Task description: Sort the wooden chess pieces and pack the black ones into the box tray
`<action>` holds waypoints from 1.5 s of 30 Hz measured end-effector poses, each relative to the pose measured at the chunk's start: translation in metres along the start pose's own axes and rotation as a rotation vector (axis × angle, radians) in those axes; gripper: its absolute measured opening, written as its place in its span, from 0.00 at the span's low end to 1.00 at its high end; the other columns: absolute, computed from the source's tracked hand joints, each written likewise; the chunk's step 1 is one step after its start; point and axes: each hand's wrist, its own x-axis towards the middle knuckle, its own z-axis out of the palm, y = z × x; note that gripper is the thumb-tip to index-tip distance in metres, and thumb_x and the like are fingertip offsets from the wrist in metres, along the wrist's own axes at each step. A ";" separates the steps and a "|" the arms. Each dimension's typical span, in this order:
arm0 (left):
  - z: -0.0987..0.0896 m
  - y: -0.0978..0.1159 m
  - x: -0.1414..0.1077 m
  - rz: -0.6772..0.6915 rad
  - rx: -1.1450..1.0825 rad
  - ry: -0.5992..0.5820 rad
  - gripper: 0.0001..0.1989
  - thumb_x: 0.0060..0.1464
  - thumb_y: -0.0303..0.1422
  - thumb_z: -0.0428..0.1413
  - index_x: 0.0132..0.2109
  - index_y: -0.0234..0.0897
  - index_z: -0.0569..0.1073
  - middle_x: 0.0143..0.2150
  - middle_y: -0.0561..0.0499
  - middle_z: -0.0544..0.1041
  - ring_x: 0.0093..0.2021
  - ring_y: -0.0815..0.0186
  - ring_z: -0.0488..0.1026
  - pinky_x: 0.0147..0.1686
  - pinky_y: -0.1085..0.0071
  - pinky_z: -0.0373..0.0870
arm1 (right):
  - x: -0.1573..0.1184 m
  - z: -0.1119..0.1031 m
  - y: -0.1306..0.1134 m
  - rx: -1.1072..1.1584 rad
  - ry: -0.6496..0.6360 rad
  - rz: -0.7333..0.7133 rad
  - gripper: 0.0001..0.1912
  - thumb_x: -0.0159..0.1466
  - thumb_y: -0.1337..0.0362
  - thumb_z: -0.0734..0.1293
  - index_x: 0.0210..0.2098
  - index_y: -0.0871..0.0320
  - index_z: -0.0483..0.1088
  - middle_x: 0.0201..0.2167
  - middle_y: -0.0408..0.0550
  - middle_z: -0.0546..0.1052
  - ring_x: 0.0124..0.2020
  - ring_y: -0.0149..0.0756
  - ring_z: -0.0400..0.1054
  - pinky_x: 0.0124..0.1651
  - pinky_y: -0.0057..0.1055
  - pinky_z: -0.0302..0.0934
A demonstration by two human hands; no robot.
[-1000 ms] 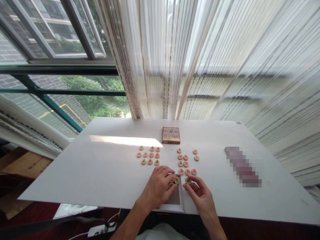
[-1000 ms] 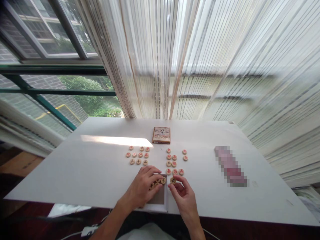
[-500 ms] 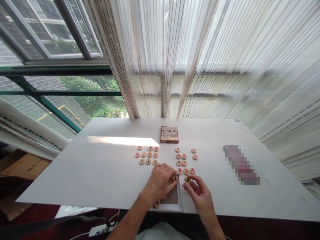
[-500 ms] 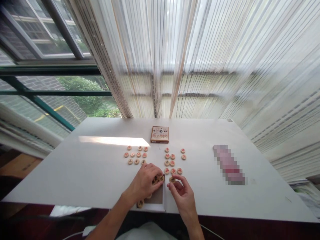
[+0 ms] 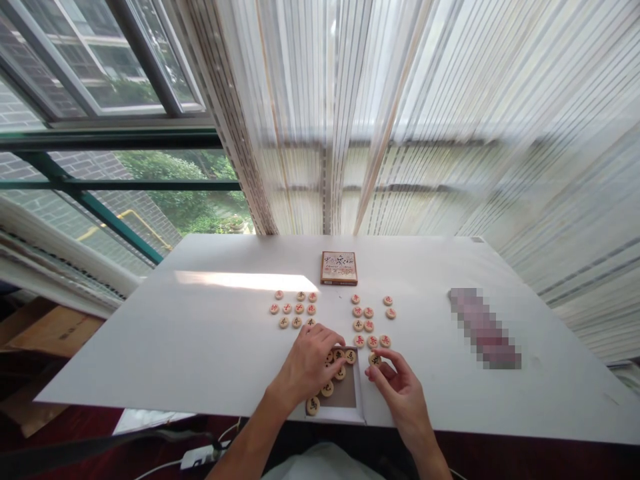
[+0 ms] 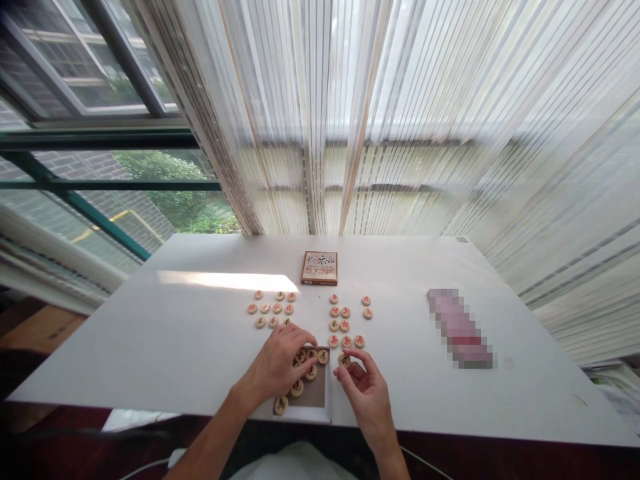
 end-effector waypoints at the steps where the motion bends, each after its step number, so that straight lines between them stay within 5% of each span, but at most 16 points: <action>1: -0.001 -0.001 -0.001 -0.003 -0.001 0.008 0.10 0.55 0.29 0.64 0.44 0.41 0.74 0.42 0.51 0.80 0.46 0.57 0.73 0.50 0.60 0.62 | 0.000 0.000 -0.001 -0.002 0.004 0.000 0.20 0.56 0.55 0.78 0.44 0.53 0.74 0.30 0.43 0.79 0.33 0.37 0.76 0.42 0.34 0.73; 11: 0.005 -0.006 0.000 -0.012 -0.004 0.013 0.08 0.55 0.26 0.63 0.42 0.41 0.75 0.40 0.52 0.80 0.45 0.58 0.73 0.49 0.60 0.63 | -0.001 -0.001 0.000 -0.049 0.030 -0.033 0.20 0.57 0.54 0.76 0.45 0.55 0.75 0.41 0.48 0.80 0.34 0.37 0.76 0.41 0.35 0.74; 20: -0.002 0.004 -0.002 0.008 -0.039 0.029 0.05 0.60 0.28 0.59 0.43 0.41 0.74 0.42 0.51 0.79 0.46 0.58 0.72 0.49 0.60 0.63 | -0.001 -0.001 -0.001 -0.055 0.021 -0.040 0.19 0.59 0.53 0.75 0.46 0.55 0.75 0.40 0.48 0.81 0.33 0.37 0.76 0.40 0.34 0.73; 25: 0.005 0.007 0.001 0.041 -0.043 0.013 0.12 0.54 0.29 0.65 0.44 0.42 0.74 0.48 0.52 0.78 0.50 0.57 0.71 0.53 0.58 0.62 | -0.002 -0.002 -0.001 -0.032 0.011 -0.031 0.18 0.60 0.54 0.75 0.46 0.54 0.75 0.38 0.46 0.81 0.34 0.37 0.76 0.41 0.33 0.73; 33: 0.017 0.004 0.007 0.054 0.001 -0.017 0.09 0.53 0.31 0.66 0.42 0.45 0.77 0.52 0.52 0.76 0.54 0.56 0.69 0.56 0.55 0.61 | -0.003 -0.002 0.002 -0.039 0.001 -0.041 0.16 0.61 0.56 0.74 0.47 0.54 0.75 0.37 0.46 0.81 0.34 0.36 0.76 0.41 0.31 0.71; 45: 0.023 0.003 0.010 0.066 0.034 0.001 0.09 0.54 0.33 0.66 0.41 0.42 0.76 0.49 0.52 0.78 0.51 0.58 0.71 0.53 0.57 0.61 | -0.002 -0.006 0.008 -0.042 -0.008 -0.039 0.17 0.61 0.55 0.74 0.47 0.54 0.74 0.36 0.47 0.81 0.34 0.35 0.76 0.41 0.30 0.71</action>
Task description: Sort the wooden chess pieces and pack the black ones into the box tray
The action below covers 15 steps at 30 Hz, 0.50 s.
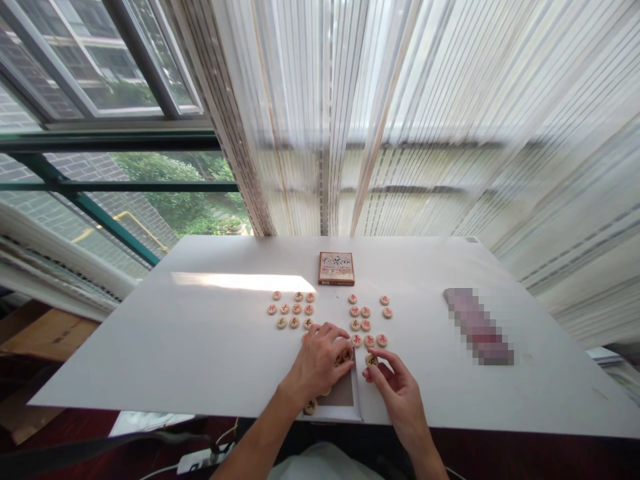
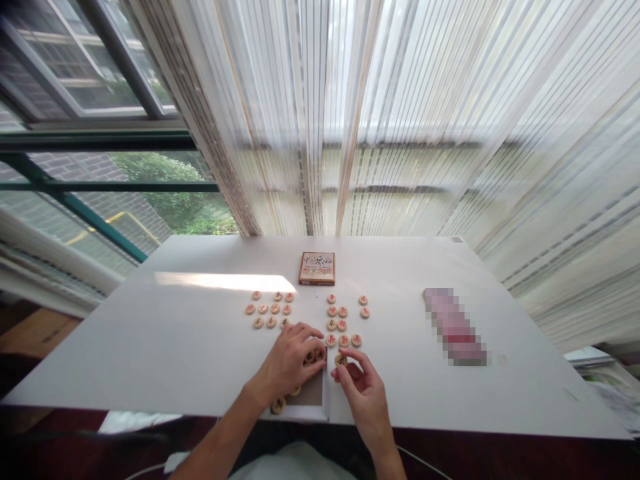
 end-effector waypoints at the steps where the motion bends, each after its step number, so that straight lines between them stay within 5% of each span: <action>1: 0.000 0.000 0.000 0.001 0.003 -0.002 0.08 0.54 0.33 0.66 0.40 0.42 0.76 0.48 0.52 0.78 0.51 0.58 0.71 0.53 0.57 0.61 | 0.000 0.000 0.001 -0.001 0.001 -0.001 0.17 0.62 0.55 0.74 0.48 0.54 0.74 0.36 0.46 0.81 0.34 0.35 0.76 0.41 0.30 0.71; 15: -0.003 0.001 -0.004 -0.006 -0.018 -0.003 0.06 0.58 0.31 0.63 0.43 0.42 0.76 0.47 0.52 0.79 0.50 0.58 0.71 0.53 0.57 0.61 | 0.001 0.000 0.003 0.063 -0.054 -0.006 0.18 0.60 0.59 0.76 0.48 0.53 0.74 0.37 0.46 0.81 0.36 0.35 0.77 0.43 0.30 0.72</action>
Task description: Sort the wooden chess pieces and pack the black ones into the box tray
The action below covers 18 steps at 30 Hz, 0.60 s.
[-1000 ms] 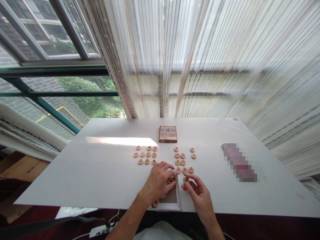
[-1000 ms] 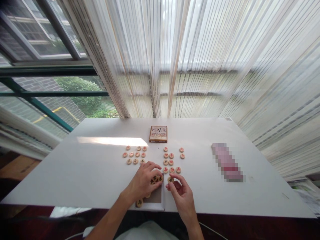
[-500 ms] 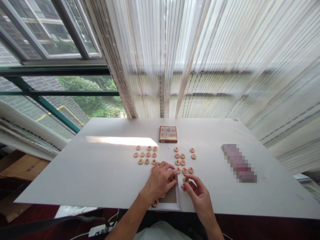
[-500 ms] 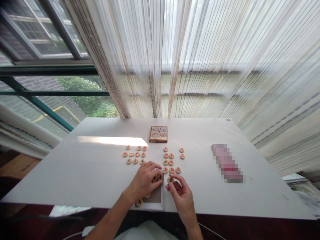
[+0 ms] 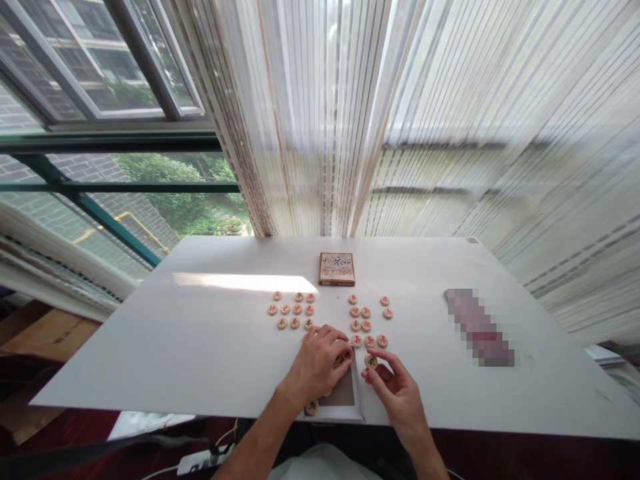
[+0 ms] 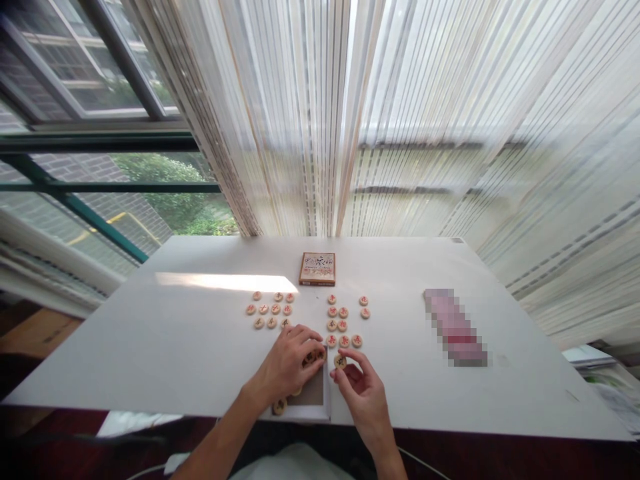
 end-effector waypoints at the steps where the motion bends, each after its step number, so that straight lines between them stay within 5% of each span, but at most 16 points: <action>1: 0.001 0.000 0.000 -0.002 -0.001 0.000 0.06 0.58 0.31 0.63 0.43 0.42 0.76 0.46 0.52 0.79 0.50 0.58 0.71 0.53 0.57 0.61 | 0.000 0.000 0.000 -0.002 -0.001 0.002 0.18 0.60 0.59 0.76 0.48 0.53 0.74 0.36 0.46 0.81 0.36 0.36 0.77 0.43 0.30 0.72; 18: -0.019 0.016 -0.009 0.017 -0.256 0.024 0.12 0.58 0.29 0.62 0.50 0.44 0.74 0.48 0.52 0.79 0.49 0.61 0.74 0.52 0.62 0.68 | -0.003 0.006 -0.001 0.008 -0.018 0.026 0.14 0.63 0.59 0.74 0.46 0.54 0.73 0.39 0.47 0.82 0.38 0.38 0.78 0.45 0.32 0.72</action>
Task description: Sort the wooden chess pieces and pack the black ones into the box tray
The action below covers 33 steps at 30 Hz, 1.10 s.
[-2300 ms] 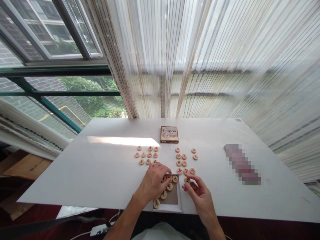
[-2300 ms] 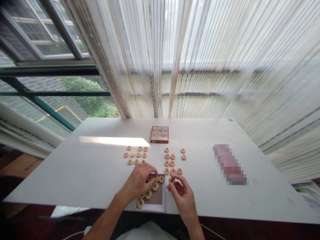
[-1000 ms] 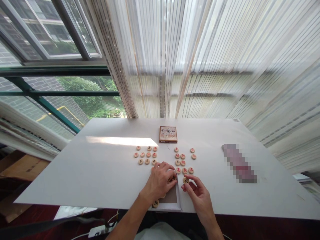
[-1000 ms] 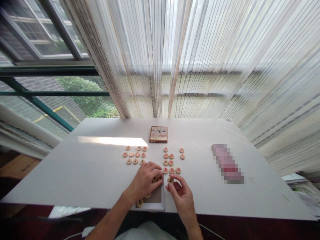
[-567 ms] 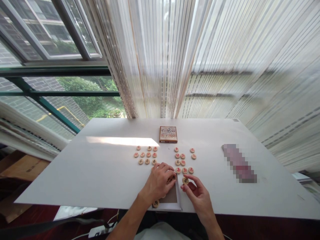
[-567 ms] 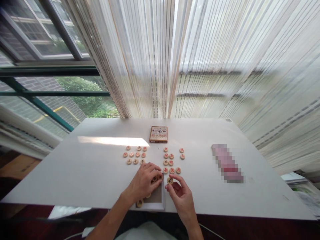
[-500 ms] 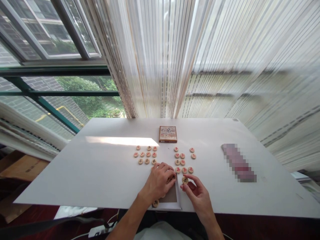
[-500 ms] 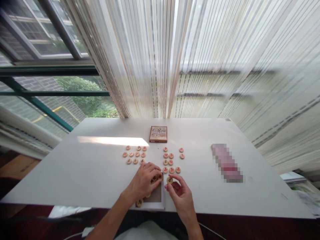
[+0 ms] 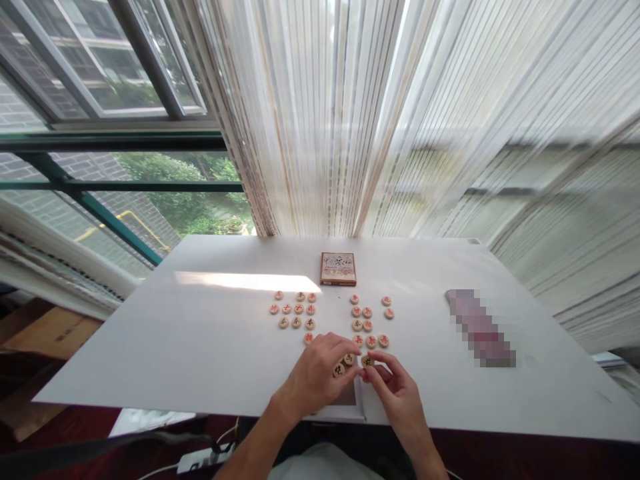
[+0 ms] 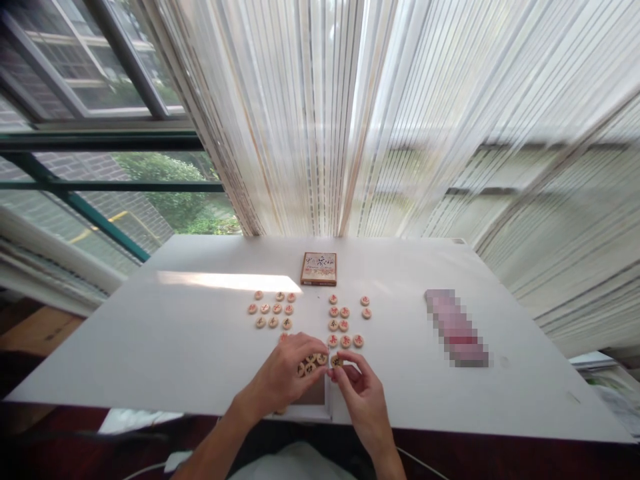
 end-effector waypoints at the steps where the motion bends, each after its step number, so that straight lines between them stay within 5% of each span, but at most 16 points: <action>1: 0.000 0.001 -0.002 -0.007 -0.039 -0.008 0.13 0.58 0.28 0.62 0.50 0.44 0.74 0.48 0.52 0.80 0.49 0.62 0.74 0.51 0.64 0.68 | 0.000 0.002 -0.001 -0.003 -0.010 0.000 0.13 0.63 0.58 0.73 0.46 0.54 0.73 0.38 0.47 0.82 0.38 0.38 0.78 0.45 0.32 0.72; 14: 0.008 -0.002 -0.012 -0.053 -0.025 -0.001 0.12 0.57 0.26 0.61 0.47 0.42 0.75 0.45 0.51 0.81 0.46 0.61 0.76 0.48 0.66 0.71 | -0.004 0.019 -0.011 -0.192 0.051 0.015 0.15 0.60 0.51 0.74 0.38 0.57 0.78 0.35 0.51 0.83 0.35 0.43 0.78 0.42 0.36 0.74; 22: 0.009 -0.007 -0.014 -0.057 0.109 -0.034 0.11 0.54 0.29 0.65 0.45 0.42 0.75 0.42 0.52 0.81 0.43 0.60 0.76 0.46 0.63 0.68 | -0.006 0.007 -0.008 -0.448 0.142 -0.036 0.17 0.65 0.49 0.68 0.41 0.56 0.76 0.32 0.48 0.80 0.33 0.40 0.76 0.39 0.31 0.71; 33: 0.016 -0.013 -0.012 -0.042 0.233 -0.085 0.12 0.52 0.29 0.66 0.43 0.43 0.76 0.42 0.53 0.79 0.44 0.59 0.73 0.49 0.60 0.63 | -0.005 0.006 -0.006 -0.521 0.106 -0.095 0.16 0.66 0.50 0.68 0.40 0.56 0.77 0.31 0.48 0.81 0.34 0.42 0.76 0.41 0.31 0.71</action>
